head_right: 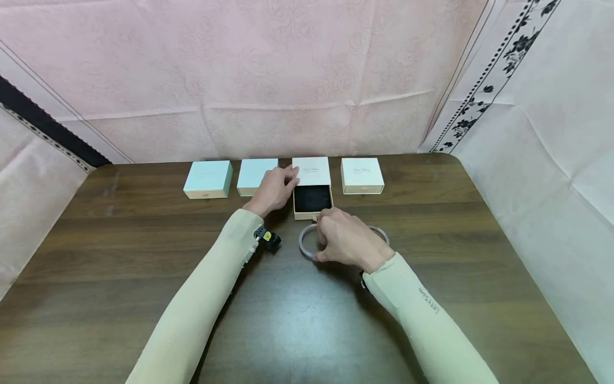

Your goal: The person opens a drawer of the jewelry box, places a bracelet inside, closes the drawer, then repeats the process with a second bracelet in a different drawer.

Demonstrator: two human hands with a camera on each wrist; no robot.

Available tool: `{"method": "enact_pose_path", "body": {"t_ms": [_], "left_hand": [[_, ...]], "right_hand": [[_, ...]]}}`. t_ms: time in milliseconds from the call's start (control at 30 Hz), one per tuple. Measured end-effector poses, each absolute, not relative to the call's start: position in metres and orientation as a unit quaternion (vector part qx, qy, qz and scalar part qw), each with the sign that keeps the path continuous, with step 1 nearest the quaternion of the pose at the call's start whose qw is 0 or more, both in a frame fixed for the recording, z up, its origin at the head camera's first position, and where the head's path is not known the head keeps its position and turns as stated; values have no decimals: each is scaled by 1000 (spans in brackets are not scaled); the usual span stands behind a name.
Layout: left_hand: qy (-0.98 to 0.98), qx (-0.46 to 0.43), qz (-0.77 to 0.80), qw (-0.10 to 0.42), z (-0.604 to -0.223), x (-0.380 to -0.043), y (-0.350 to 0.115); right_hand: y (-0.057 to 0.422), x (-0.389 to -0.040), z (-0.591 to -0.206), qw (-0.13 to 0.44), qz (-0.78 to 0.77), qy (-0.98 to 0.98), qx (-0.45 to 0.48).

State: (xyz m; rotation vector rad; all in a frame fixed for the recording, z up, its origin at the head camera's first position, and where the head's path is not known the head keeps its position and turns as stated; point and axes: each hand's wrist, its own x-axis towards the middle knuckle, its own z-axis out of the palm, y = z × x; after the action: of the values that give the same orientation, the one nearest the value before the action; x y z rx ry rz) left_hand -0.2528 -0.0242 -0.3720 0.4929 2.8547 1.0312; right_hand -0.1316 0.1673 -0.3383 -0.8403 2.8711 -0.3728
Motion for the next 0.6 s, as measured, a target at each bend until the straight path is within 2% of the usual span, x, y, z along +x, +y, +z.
{"method": "enact_pose_path", "body": {"t_ms": [600], "left_hand": [[927, 156, 338, 42, -371, -251, -24]], "right_hand": [[164, -138, -324, 57, -129, 950, -279]]}}
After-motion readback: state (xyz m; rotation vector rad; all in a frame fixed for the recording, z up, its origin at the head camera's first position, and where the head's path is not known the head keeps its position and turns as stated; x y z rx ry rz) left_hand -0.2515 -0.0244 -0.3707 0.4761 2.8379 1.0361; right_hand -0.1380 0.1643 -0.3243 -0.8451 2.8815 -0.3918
